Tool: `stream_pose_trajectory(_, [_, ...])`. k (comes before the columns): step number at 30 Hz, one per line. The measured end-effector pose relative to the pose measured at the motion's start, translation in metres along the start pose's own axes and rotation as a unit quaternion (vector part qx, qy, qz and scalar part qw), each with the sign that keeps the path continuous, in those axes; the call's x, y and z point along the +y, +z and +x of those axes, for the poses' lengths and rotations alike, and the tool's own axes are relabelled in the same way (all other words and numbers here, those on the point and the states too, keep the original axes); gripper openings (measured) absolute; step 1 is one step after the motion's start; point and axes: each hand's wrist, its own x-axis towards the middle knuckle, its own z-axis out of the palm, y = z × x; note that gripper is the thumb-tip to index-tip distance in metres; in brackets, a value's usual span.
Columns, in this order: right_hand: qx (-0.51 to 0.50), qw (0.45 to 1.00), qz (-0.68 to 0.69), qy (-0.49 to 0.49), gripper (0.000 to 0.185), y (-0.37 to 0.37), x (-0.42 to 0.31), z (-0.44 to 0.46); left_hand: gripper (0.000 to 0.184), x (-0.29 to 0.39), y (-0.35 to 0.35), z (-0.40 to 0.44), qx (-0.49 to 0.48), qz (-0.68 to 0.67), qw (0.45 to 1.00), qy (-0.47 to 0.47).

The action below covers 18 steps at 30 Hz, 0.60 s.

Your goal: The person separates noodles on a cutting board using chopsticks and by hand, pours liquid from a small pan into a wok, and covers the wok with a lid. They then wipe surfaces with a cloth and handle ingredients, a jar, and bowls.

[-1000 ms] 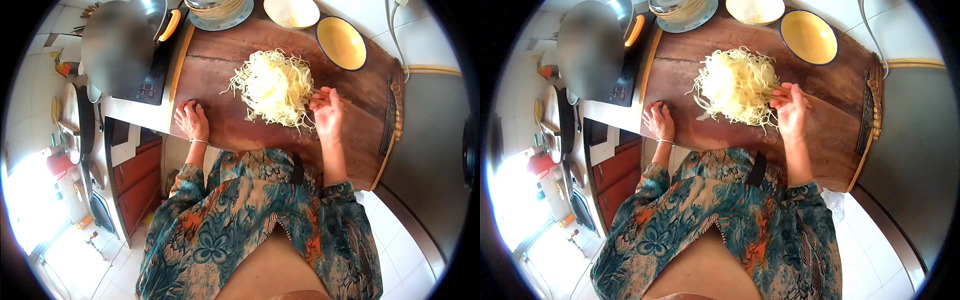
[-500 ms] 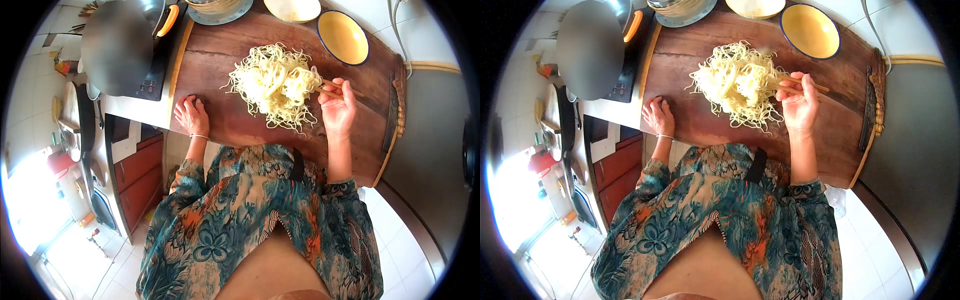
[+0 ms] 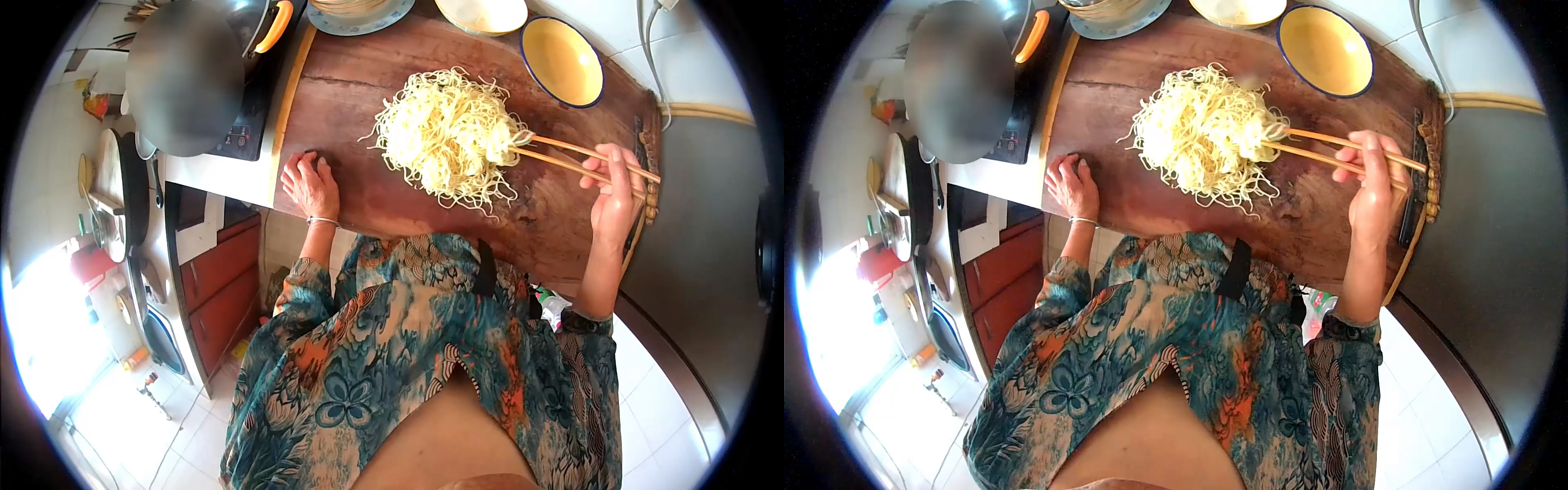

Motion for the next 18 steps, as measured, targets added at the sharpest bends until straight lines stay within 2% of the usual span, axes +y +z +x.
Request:
stream_pose_trajectory(3, [-0.059,0.998,-0.001,0.010,0.023,0.026,-0.006,-0.003,0.020,0.000,0.000,0.000,-0.006,0.004,1.000,0.000])
stream_pose_trajectory(4, [-0.046,0.999,-0.003,0.022,0.022,0.034,-0.008,-0.005,0.019,0.001,0.000,0.001,-0.008,0.004,1.000,-0.007])
stream_pose_trajectory(8, [-0.023,0.996,0.049,-0.065,0.022,0.018,-0.011,0.008,0.019,-0.003,0.002,-0.001,-0.007,0.005,1.000,-0.017])
stream_pose_trajectory(10, [-0.001,0.998,0.050,-0.037,0.022,0.013,-0.020,0.011,0.020,0.000,0.000,0.000,-0.007,0.003,1.000,-0.016])
stream_pose_trajectory(12, [-0.066,0.997,0.027,0.018,0.022,0.014,-0.021,0.008,0.020,0.000,-0.002,0.000,-0.004,0.004,1.000,-0.006])
stream_pose_trajectory(14, [-0.057,0.998,0.036,0.016,0.022,0.018,-0.006,0.002,0.020,-0.003,0.002,-0.002,0.000,0.005,1.000,0.001])
stream_pose_trajectory(16, [-0.127,0.991,-0.006,0.034,0.022,0.018,0.007,-0.001,0.021,-0.005,0.003,-0.002,0.001,0.006,1.000,0.002])
stream_pose_trajectory(18, [-0.104,0.993,-0.049,0.026,0.020,0.013,0.007,-0.003,0.021,-0.004,0.002,-0.001,0.004,0.005,1.000,0.008])
